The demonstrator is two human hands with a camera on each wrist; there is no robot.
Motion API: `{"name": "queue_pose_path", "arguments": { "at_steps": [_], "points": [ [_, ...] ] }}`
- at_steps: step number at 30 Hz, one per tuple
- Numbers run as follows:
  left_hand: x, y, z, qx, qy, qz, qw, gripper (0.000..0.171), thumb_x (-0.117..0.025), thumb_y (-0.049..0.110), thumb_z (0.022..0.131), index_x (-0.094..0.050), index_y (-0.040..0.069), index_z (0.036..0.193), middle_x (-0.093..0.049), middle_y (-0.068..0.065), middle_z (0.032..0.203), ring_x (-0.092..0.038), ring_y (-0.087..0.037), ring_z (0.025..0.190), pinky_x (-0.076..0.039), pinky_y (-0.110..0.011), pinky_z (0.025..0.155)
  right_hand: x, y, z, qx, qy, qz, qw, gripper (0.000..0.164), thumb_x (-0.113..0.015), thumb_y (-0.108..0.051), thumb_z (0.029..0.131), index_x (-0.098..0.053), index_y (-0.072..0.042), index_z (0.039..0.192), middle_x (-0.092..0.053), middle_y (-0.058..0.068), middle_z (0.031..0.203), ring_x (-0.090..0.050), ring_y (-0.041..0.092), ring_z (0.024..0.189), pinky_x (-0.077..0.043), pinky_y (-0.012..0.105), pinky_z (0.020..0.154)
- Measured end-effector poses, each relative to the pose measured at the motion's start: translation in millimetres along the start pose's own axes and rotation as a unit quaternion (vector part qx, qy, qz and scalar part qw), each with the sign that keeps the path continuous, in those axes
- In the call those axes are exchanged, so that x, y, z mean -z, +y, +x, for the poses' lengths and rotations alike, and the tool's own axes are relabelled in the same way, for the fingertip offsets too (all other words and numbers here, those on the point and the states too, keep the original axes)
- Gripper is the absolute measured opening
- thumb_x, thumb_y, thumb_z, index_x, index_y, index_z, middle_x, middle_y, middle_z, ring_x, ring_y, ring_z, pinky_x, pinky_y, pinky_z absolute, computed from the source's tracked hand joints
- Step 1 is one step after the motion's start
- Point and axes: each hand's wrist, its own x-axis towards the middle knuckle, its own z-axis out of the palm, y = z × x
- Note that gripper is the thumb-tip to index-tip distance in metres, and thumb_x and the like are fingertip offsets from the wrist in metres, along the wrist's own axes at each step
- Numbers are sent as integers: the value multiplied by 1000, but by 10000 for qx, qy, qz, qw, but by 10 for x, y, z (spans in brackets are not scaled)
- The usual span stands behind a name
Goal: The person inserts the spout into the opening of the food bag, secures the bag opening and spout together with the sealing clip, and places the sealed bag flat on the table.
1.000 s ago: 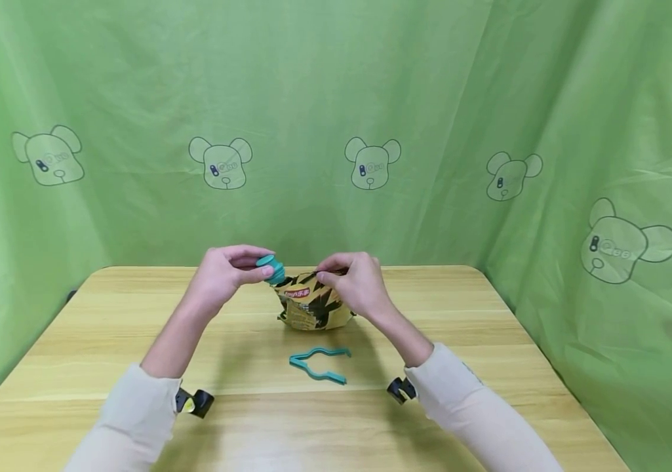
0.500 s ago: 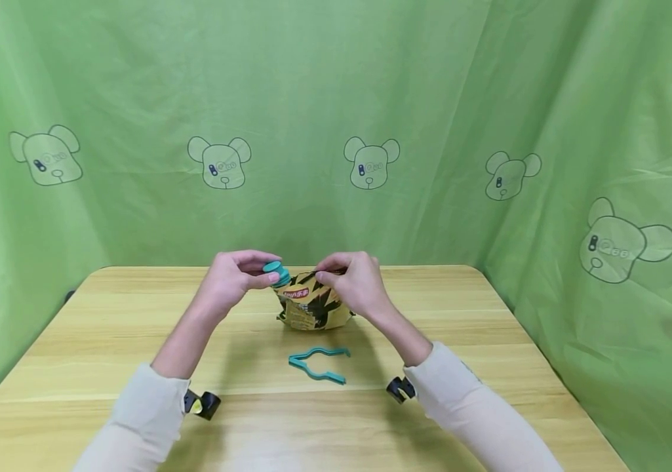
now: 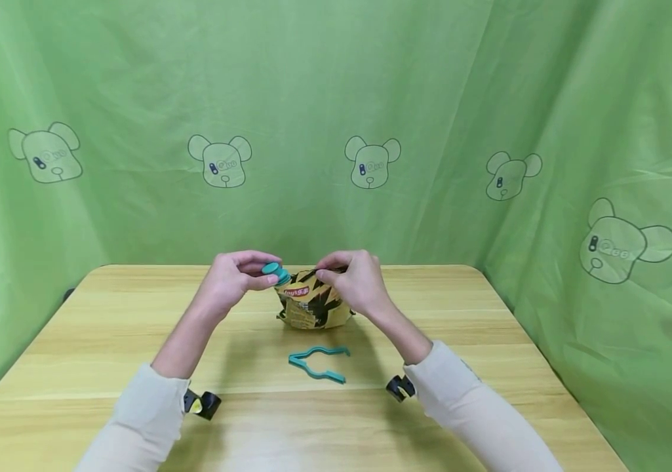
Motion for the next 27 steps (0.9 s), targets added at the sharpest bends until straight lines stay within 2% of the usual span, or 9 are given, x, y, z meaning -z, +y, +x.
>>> {"name": "queue_pose_path", "arguments": {
  "at_steps": [7,27],
  "points": [
    [3,-13,12,16,-26,55,10000,39,-82,14,86,-72,8,123,-76,-10,115,-70,-21,105,-36,-56,117,0,4,13,46,0,-7,10000,8,-77,-10,89,-80,-11,96,-79,4,92,-73,16,81,-59,31,71],
    [-67,-7,16,-18,174,-126,9998,39,-84,12,84,-73,10,121,-75,-11,117,-70,-22,107,-44,-49,111,-20,-5,26,-48,-12,-17,10000,7,-78,-10,89,-80,-12,95,-79,3,91,-72,15,79,-59,29,68]
  ]
}}
